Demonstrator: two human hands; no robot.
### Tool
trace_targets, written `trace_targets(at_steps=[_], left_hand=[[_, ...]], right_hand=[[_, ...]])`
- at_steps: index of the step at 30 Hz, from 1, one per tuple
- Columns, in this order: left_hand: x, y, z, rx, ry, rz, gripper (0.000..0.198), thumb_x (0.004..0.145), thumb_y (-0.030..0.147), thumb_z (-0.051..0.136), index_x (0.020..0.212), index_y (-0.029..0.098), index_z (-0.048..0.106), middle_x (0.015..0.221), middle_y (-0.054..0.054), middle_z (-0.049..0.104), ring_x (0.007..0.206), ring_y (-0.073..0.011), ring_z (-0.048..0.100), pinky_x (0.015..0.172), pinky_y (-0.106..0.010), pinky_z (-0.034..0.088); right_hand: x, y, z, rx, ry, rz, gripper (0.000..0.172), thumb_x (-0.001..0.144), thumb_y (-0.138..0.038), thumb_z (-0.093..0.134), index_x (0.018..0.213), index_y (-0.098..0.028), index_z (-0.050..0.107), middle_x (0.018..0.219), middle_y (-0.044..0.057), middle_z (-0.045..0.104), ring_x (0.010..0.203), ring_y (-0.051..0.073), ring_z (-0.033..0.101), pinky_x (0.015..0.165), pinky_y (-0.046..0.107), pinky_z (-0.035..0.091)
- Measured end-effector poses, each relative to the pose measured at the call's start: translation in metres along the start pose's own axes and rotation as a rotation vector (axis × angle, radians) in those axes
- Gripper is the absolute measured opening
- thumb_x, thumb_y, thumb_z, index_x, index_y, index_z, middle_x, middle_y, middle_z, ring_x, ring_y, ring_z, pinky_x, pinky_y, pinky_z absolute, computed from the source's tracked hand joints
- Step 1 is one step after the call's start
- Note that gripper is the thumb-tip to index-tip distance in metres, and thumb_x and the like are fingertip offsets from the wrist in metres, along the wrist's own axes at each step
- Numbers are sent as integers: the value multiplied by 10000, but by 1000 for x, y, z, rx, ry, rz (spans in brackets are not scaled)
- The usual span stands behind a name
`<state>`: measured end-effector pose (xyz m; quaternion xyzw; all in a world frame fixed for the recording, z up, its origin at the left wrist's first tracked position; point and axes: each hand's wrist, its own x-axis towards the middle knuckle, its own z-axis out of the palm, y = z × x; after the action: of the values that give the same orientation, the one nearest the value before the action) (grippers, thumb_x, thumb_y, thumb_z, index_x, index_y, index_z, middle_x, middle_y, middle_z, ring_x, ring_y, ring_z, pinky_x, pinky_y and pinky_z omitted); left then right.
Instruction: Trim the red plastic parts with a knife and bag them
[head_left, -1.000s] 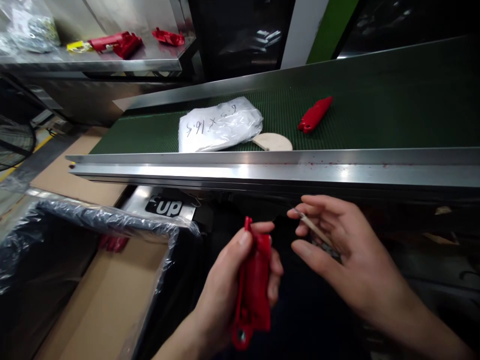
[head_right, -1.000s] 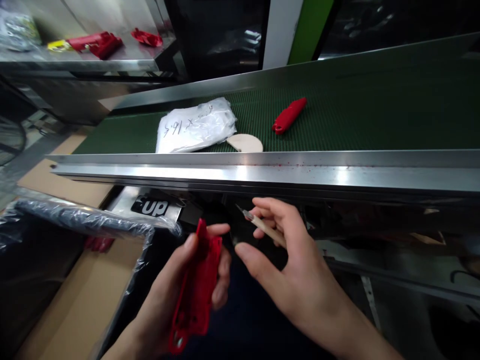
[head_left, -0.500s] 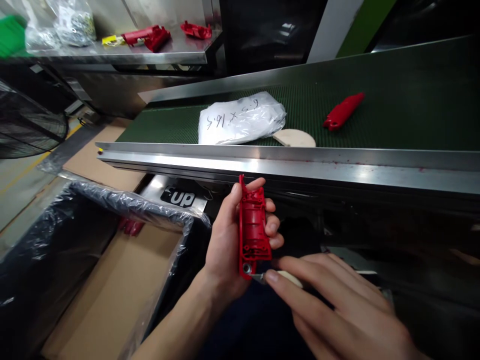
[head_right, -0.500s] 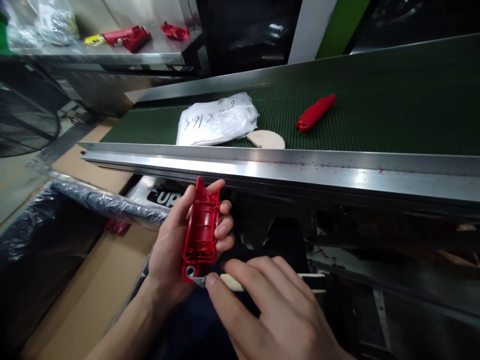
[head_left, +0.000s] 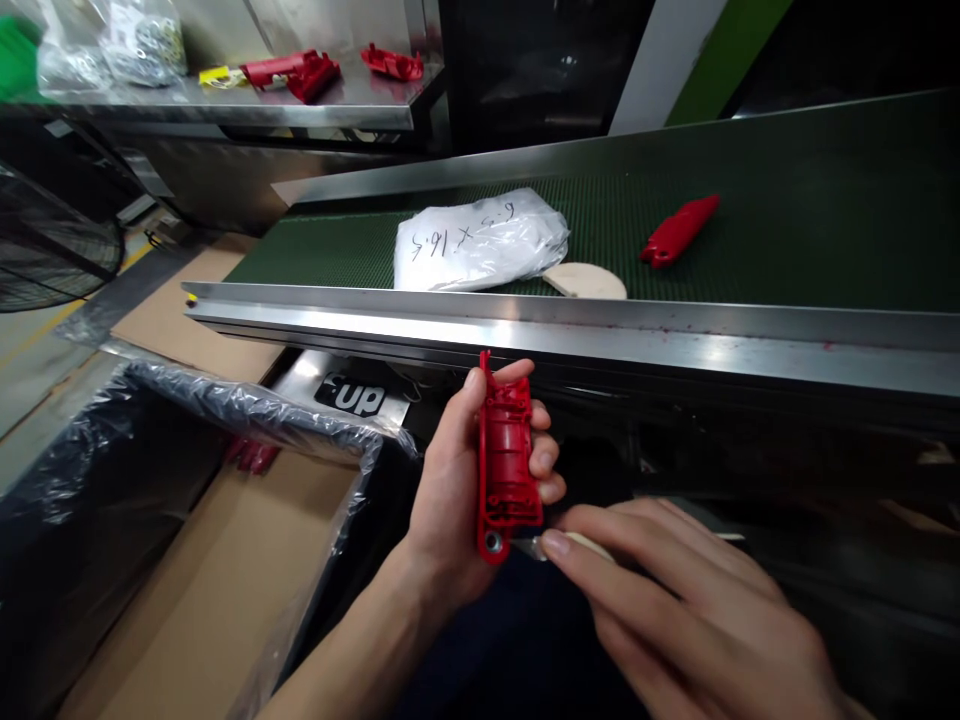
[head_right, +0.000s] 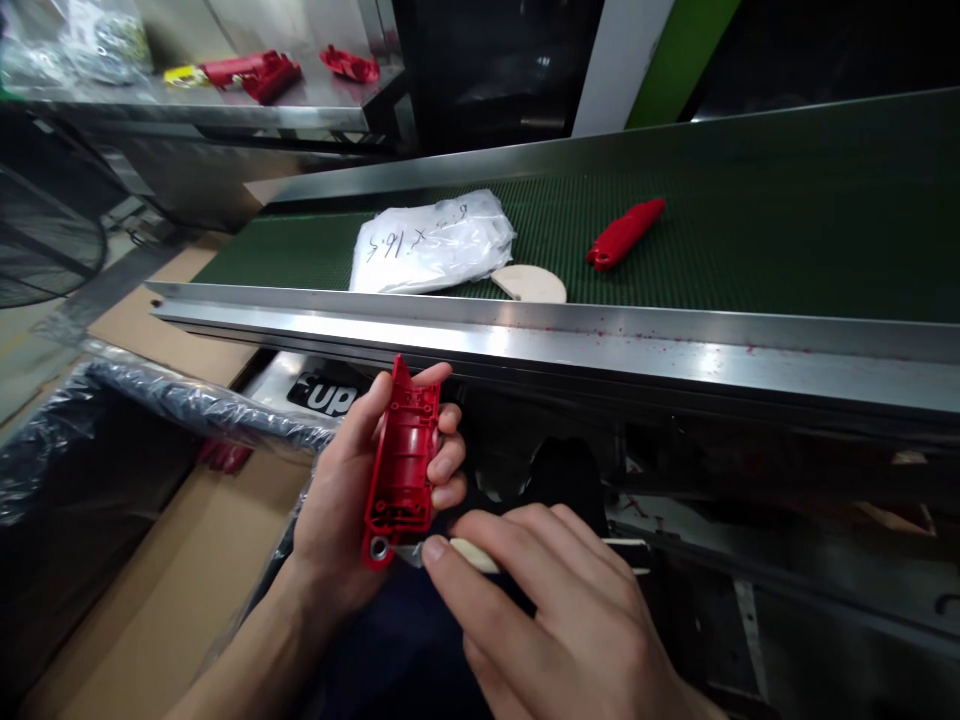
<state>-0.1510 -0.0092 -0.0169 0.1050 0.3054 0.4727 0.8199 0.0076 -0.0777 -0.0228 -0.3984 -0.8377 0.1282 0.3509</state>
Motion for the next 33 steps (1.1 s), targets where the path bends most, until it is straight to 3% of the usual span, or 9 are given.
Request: trace_targets(at_steps=[5, 8, 10, 13, 16, 18, 21, 27, 33], left_hand=[[7, 3, -7, -65, 25, 8, 383, 978, 422, 393, 1223, 177, 555, 859, -31, 506, 591, -99, 456, 506, -218, 389], [8, 8, -9, -51, 108, 38, 376, 963, 379, 427, 1227, 158, 578, 885, -54, 547, 596, -110, 483, 508, -232, 409], [6, 12, -11, 6, 205, 64, 359, 943, 335, 468, 1220, 149, 602, 921, -82, 588, 618, -125, 519, 527, -246, 444], [0, 15, -20, 84, 324, 75, 344, 906, 301, 534, 1209, 166, 625, 950, -105, 634, 649, -153, 574, 550, -263, 490], [-6, 16, -33, 109, 406, 38, 354, 878, 287, 582, 1215, 185, 611, 959, -102, 654, 639, -156, 591, 545, -267, 514], [-9, 15, -41, 101, 460, 12, 354, 859, 262, 613, 1204, 184, 596, 953, -92, 655, 618, -141, 584, 539, -258, 519], [-11, 13, -46, 71, 488, -4, 312, 838, 244, 640, 1139, 185, 580, 916, -66, 645, 598, -125, 568, 505, -232, 495], [-17, 14, -53, 19, 459, 48, 269, 801, 279, 655, 1041, 192, 572, 846, -46, 630, 606, -136, 541, 487, -235, 454], [-23, 24, -74, -86, 433, 73, 365, 769, 288, 658, 1111, 214, 554, 904, -46, 613, 645, -148, 543, 509, -260, 447]], right_hand=[[-3, 23, -20, -53, 13, -16, 462, 837, -27, 532, 1256, -211, 596, 1214, 59, 639, 1089, 209, 612, 858, 346, 527], [13, 66, -47, -297, 178, 6, 493, 837, -53, 601, 1293, -241, 596, 1209, 57, 651, 1050, 241, 632, 913, 402, 488], [29, 103, -71, -527, 272, 70, 403, 861, -92, 599, 1226, -258, 640, 1156, 49, 682, 1010, 250, 646, 882, 400, 473], [51, 156, -111, -747, 84, 315, 253, 925, -234, 516, 1119, -275, 673, 1109, 40, 703, 962, 259, 663, 766, 376, 463], [73, 187, -130, -790, -88, 428, 239, 902, -265, 502, 1031, -240, 702, 851, 52, 730, 705, 254, 671, 616, 355, 448], [92, 190, -122, -769, -117, 399, 261, 885, -263, 505, 1046, -201, 700, 883, 74, 729, 749, 272, 674, 645, 371, 470], [133, 171, -84, -647, -175, 282, 282, 921, -259, 472, 1106, -199, 676, 1110, 58, 696, 976, 223, 656, 828, 342, 495], [213, 137, -1, -541, -380, 152, 220, 958, -228, 480, 976, -174, 692, 1012, 73, 703, 921, 169, 646, 830, 270, 476], [237, 152, 20, -626, -487, 200, 217, 955, -333, 568, 933, -128, 635, 974, 55, 647, 875, 165, 619, 828, 370, 513]])
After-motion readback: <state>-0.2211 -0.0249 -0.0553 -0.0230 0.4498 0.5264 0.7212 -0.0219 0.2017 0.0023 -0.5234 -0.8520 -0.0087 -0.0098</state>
